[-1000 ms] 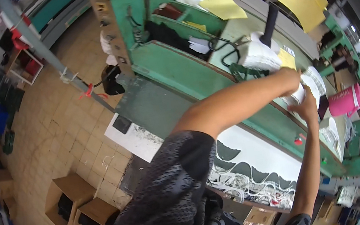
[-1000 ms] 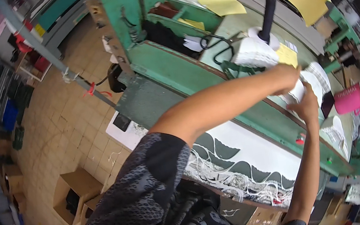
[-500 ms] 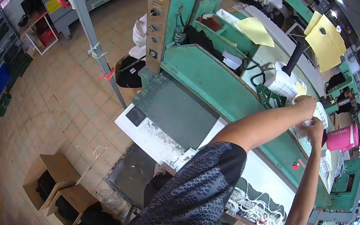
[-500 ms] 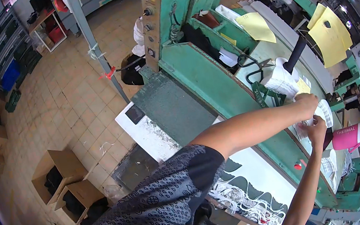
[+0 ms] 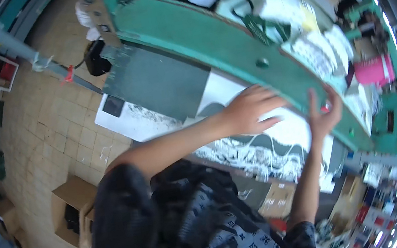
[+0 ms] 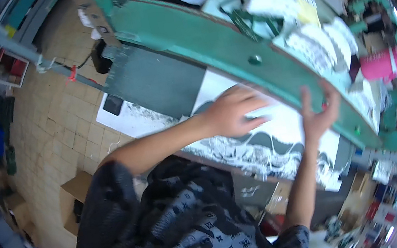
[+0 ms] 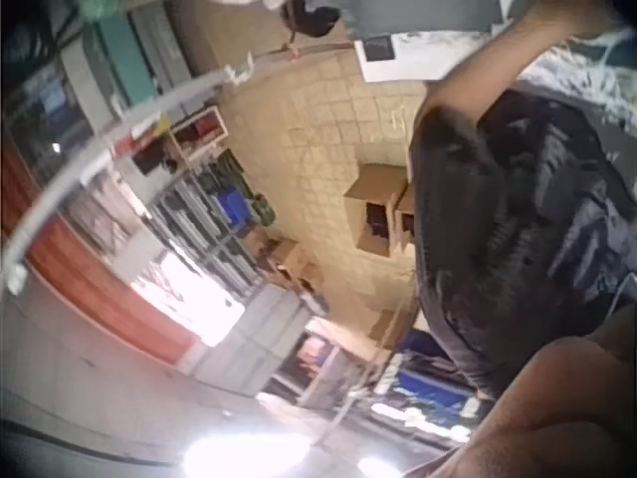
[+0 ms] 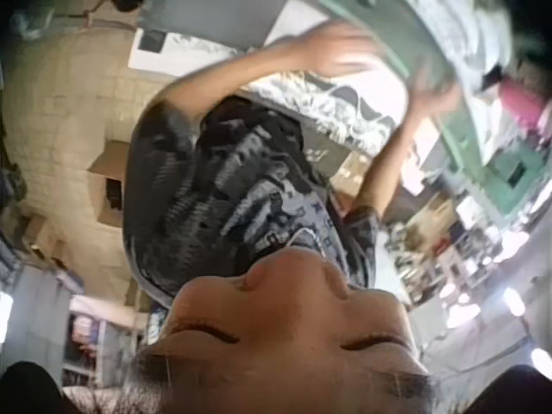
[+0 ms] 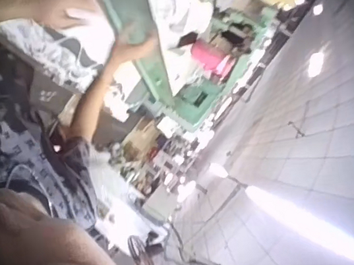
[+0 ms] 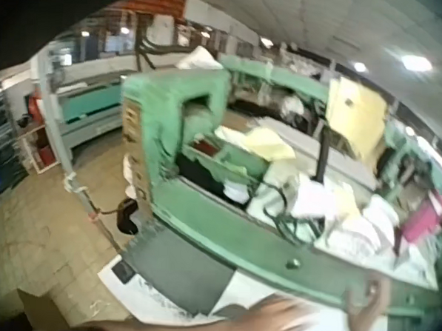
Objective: The person operates a hydraulic press machine to cut shapes from a stack of white fabric. They place a metal template on the fabric, press a button to activate the machine, and then remove the cut pieces. The person repeats this process multiple times, stacking the cut fabric pieces on the side of the machine.
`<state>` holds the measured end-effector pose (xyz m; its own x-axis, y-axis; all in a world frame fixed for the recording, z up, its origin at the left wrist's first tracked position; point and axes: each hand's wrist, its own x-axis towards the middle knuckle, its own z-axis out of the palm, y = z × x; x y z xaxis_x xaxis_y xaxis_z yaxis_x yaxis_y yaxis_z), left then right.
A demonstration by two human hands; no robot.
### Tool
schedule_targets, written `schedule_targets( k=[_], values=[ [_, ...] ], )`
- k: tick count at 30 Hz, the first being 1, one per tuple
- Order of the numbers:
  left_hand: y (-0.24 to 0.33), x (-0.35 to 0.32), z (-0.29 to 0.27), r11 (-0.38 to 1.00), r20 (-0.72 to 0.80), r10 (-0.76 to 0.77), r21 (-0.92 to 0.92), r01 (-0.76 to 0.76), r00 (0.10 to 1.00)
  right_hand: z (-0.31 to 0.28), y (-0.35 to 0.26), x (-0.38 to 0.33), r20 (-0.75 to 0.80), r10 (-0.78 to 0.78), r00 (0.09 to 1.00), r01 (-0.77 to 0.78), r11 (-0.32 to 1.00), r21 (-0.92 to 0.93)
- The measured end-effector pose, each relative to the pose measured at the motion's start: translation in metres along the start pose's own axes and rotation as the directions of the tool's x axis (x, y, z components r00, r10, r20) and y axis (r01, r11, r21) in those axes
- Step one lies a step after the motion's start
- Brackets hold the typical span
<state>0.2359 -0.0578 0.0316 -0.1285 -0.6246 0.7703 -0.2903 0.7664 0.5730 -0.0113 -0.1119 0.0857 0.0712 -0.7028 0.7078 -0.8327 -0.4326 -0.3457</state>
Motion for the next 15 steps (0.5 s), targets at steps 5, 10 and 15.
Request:
schedule_targets(
  k=[5,10,15],
  values=[
    [0.034,-0.235,-0.069,0.738,0.213,-0.667,0.324,0.592,0.714,0.063,-0.049,-0.153,0.643,0.008,0.766,-0.199,0.954,0.226],
    [0.027,-0.271,-0.071,0.642,0.28,-0.761,0.454,0.618,0.585,0.101,-0.083,-0.19,0.932,-0.059,0.357,-0.139,0.983,0.116],
    [0.028,-0.274,-0.059,0.646,0.241,-0.755,0.436,0.627,0.61,0.115,-0.085,-0.239,0.928,-0.032,0.372,0.003,0.999,0.033]
  ],
)
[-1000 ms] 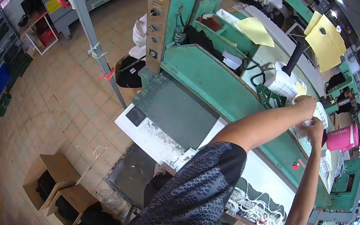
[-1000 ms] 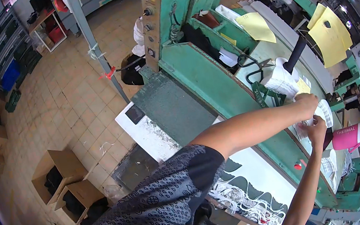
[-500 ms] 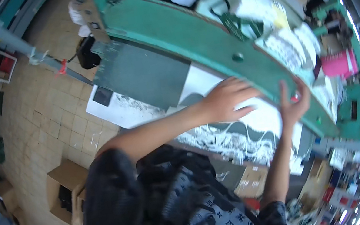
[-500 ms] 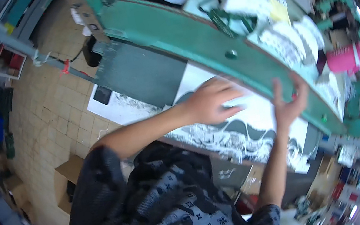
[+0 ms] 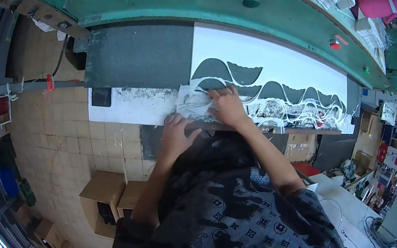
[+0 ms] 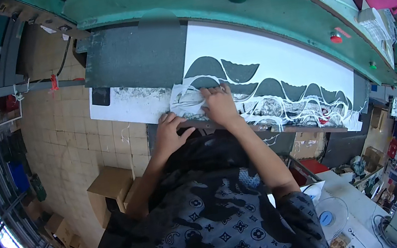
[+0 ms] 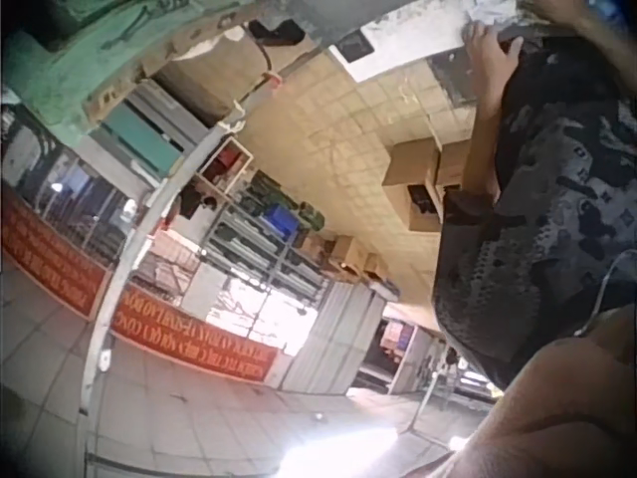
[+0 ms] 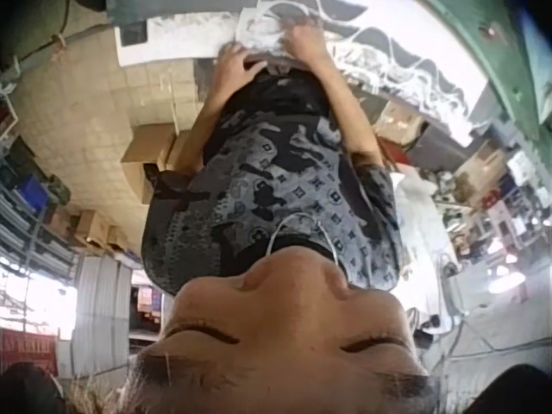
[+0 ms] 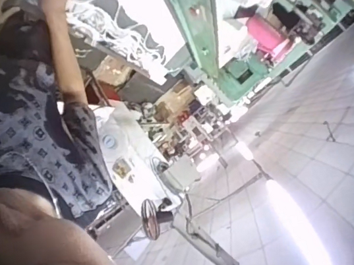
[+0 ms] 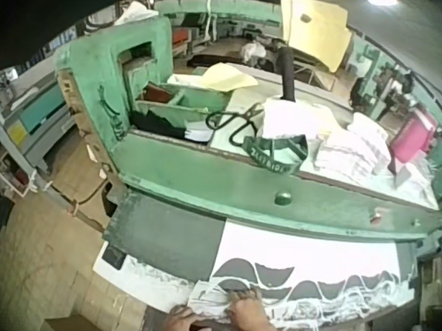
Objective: The person operates a hydraulic press machine to cut shapes from a stack of white fabric. They place a metal template on the fabric, press a button to activate the machine, and then remove the cut pieces. The person repeats this process multiple times, stacking the cut fabric pieces on the side of the machine.
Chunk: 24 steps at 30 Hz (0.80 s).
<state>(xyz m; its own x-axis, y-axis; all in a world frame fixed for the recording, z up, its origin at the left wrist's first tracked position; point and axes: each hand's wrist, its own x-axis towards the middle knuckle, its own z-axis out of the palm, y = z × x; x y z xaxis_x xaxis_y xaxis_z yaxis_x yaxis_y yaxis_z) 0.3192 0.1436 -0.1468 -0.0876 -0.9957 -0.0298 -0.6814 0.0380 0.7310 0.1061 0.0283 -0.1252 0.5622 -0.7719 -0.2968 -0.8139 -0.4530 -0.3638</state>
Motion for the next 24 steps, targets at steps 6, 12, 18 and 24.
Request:
schedule_targets(
  k=[6,12,18,24],
  values=[
    [0.005,-0.006,0.008,1.0,-0.011,-0.02,-0.014,0.02,1.0,-0.015,0.019,-0.038,-0.169,-0.246,0.954,0.286,0.918,0.277],
    [0.02,0.01,-0.021,0.975,0.227,-0.215,0.106,0.195,0.95,-0.044,0.11,-0.099,-0.362,0.189,0.913,0.036,0.847,0.531],
    [0.171,0.187,-0.109,0.962,-0.487,0.239,0.234,-0.138,0.84,-0.029,0.213,-0.145,-0.35,0.32,0.88,-0.241,0.938,0.251],
    [0.25,0.346,-0.135,0.661,-0.209,0.587,0.682,-0.314,0.782,0.0,0.233,-0.15,-0.274,0.242,0.931,-0.232,0.97,0.069]
  ],
)
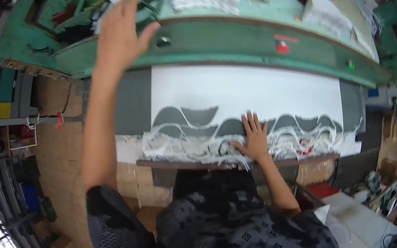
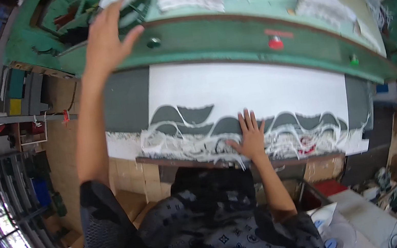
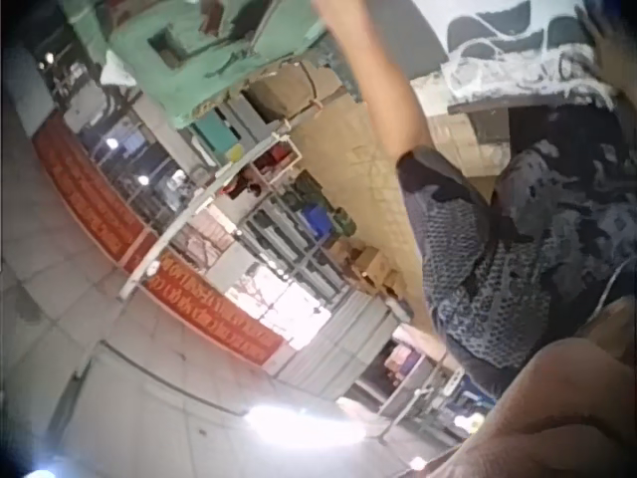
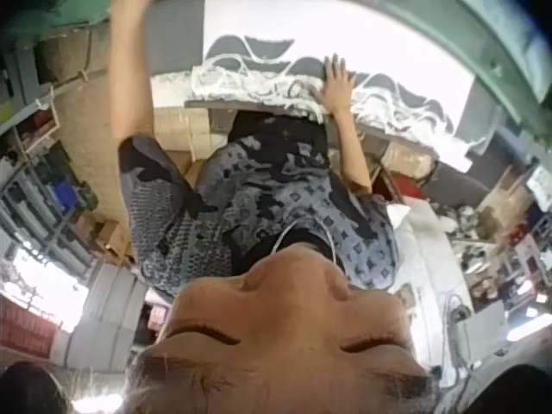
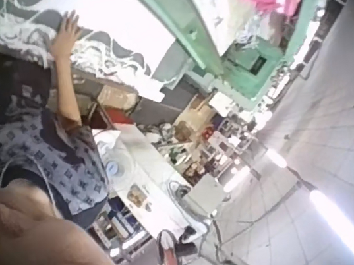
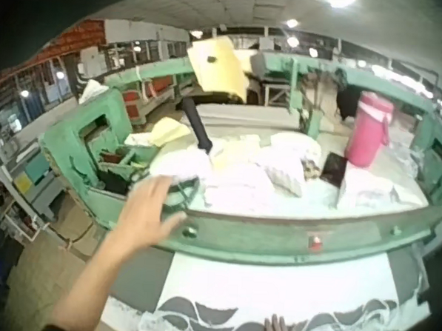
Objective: The person operates a hydraulic press machine to cut shapes from a stack of white fabric. They place a metal template on the fabric, press a button to activate the machine, and then remove the cut pieces. The person repeats this process multiple times, stacking the cut fabric pieces on the side of the machine.
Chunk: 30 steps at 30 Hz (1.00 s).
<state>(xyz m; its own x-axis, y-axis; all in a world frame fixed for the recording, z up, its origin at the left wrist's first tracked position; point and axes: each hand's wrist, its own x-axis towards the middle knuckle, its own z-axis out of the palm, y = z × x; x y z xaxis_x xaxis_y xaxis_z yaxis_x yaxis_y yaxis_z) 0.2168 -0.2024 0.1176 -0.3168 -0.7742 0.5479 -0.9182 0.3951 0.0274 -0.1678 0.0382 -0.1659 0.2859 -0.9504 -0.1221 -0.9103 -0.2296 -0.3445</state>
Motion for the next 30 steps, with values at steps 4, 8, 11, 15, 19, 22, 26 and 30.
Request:
schedule_targets(
  k=[4,8,11,15,19,22,26,30],
  values=[
    [-0.038,0.016,0.018,0.992,0.228,-0.031,0.126,0.001,0.973,0.005,0.005,-0.005,-0.04,0.014,0.999,-0.013,0.999,0.037],
    [-0.028,0.002,-0.001,0.97,0.313,-0.239,0.027,0.244,0.919,0.01,0.009,-0.011,-0.069,0.023,0.997,-0.016,0.996,0.093],
    [0.031,-0.039,-0.019,0.972,0.257,-0.178,-0.102,0.21,0.95,0.016,0.013,-0.011,-0.107,0.057,0.993,-0.044,0.992,0.115],
    [0.158,-0.107,0.015,0.882,0.388,-0.166,-0.353,0.312,0.907,0.018,0.012,-0.014,-0.111,0.073,0.991,-0.061,0.992,0.108],
    [0.235,-0.153,0.122,0.624,0.643,-0.298,-0.428,0.654,0.705,-0.02,0.013,-0.008,0.025,0.139,0.99,-0.14,0.935,0.325],
    [0.272,-0.164,0.183,0.638,0.521,-0.549,-0.245,0.73,0.654,-0.034,0.015,-0.011,-0.264,0.163,0.951,-0.035,0.902,0.431],
    [0.268,-0.169,0.186,0.596,0.634,-0.599,-0.056,0.801,0.49,-0.03,0.005,0.001,-0.341,0.178,0.923,-0.07,0.95,0.306],
    [0.233,-0.189,0.17,0.857,0.434,-0.303,-0.266,0.442,0.849,-0.016,0.027,0.025,-0.231,0.169,0.958,-0.116,0.967,0.227]
  ],
)
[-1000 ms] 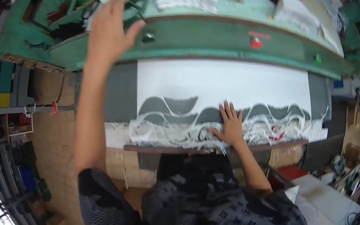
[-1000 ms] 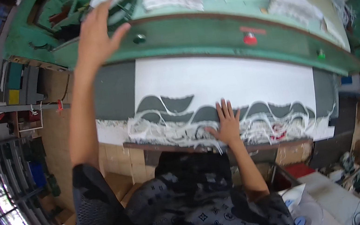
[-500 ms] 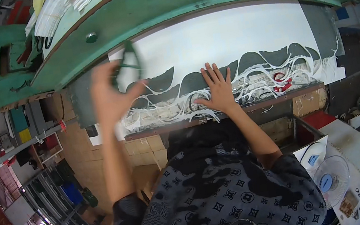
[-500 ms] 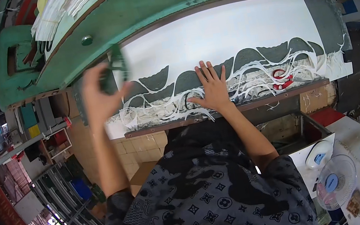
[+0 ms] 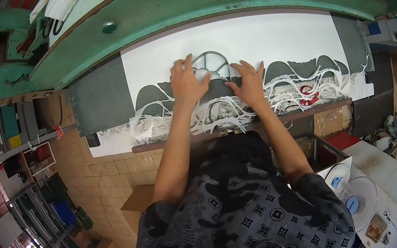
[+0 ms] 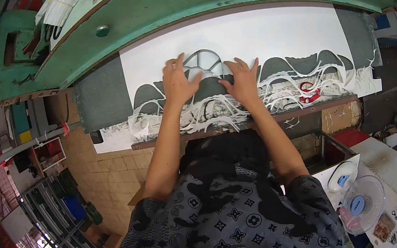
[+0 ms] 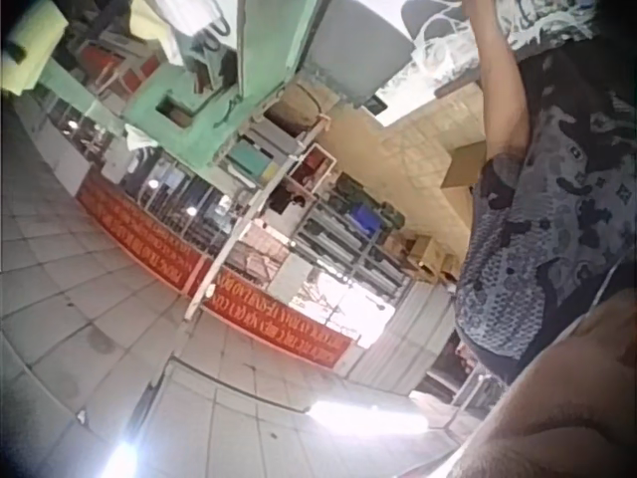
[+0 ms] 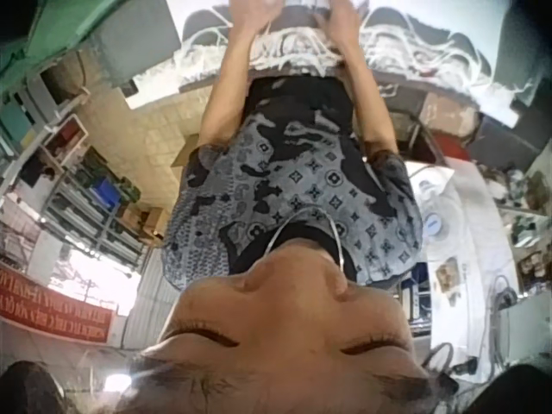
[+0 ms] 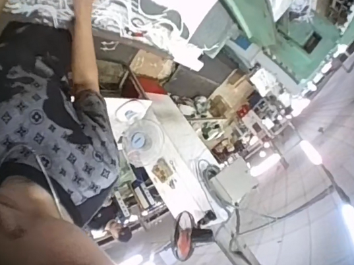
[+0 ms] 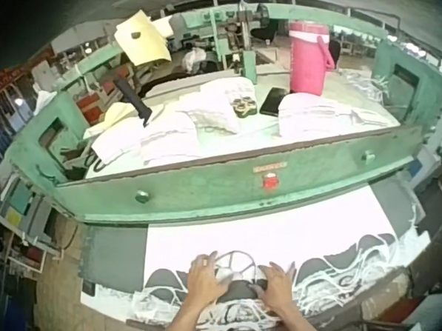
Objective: The person operates a hydraulic press machine to cut shapes from a stack of white fabric. They place a metal template on the fabric, press a button to activate the machine, and then remove the cut pieces. The person repeats this process multiple times, stacking the cut fabric pieces on the side of the machine.
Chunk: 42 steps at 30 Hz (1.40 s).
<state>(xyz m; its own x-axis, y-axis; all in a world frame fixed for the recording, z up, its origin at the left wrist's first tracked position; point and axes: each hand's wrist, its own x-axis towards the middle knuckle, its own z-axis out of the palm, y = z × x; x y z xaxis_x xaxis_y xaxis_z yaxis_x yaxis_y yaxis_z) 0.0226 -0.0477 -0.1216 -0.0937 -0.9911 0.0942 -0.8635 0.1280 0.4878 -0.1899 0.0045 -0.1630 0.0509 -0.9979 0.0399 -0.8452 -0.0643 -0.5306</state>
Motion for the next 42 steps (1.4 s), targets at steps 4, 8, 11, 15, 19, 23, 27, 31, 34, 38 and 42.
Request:
schedule_targets(
  k=[4,8,11,15,19,23,27,31,34,38,42],
  values=[
    [-0.029,-0.03,0.029,0.972,-0.03,-0.049,-0.231,0.04,0.998,0.019,0.028,0.022,-0.047,-0.121,0.992,0.127,0.978,0.167],
    [-0.038,-0.068,0.053,0.945,-0.189,-0.125,-0.323,0.059,0.974,0.022,0.033,0.016,-0.064,-0.19,0.98,0.198,0.962,0.185],
    [-0.037,-0.074,0.068,0.935,-0.356,-0.138,-0.354,0.003,0.924,0.025,0.03,0.013,-0.038,-0.143,0.989,0.148,0.969,0.195],
    [-0.036,-0.072,0.077,0.95,-0.424,-0.157,-0.313,0.018,0.892,0.026,0.025,0.012,-0.086,-0.2,0.976,0.208,0.973,0.102],
    [-0.042,-0.076,0.085,0.932,-0.383,-0.214,-0.356,0.07,0.899,0.028,0.022,0.01,-0.117,-0.226,0.967,0.235,0.97,0.068],
    [-0.038,-0.075,0.08,0.945,-0.381,-0.196,-0.319,0.071,0.904,0.033,0.026,0.008,-0.127,-0.217,0.968,0.228,0.97,0.082],
    [-0.04,-0.073,0.076,0.919,-0.413,-0.219,-0.392,0.045,0.884,0.033,0.025,0.007,-0.119,-0.19,0.974,0.203,0.974,0.101],
    [-0.039,-0.072,0.073,0.9,-0.42,-0.245,-0.434,0.044,0.874,0.036,0.032,0.006,-0.122,-0.209,0.97,0.218,0.974,0.059],
    [-0.04,-0.07,0.074,0.932,-0.398,-0.184,-0.36,0.031,0.898,0.037,0.032,0.005,-0.12,-0.204,0.972,0.211,0.976,0.052],
    [-0.038,-0.07,0.073,0.941,-0.423,-0.182,-0.336,0.033,0.887,0.037,0.033,0.006,-0.117,-0.206,0.972,0.214,0.975,0.063],
    [-0.038,-0.069,0.072,0.948,-0.403,-0.173,-0.316,0.04,0.899,0.037,0.035,0.007,-0.119,-0.204,0.972,0.213,0.975,0.069]
  ],
)
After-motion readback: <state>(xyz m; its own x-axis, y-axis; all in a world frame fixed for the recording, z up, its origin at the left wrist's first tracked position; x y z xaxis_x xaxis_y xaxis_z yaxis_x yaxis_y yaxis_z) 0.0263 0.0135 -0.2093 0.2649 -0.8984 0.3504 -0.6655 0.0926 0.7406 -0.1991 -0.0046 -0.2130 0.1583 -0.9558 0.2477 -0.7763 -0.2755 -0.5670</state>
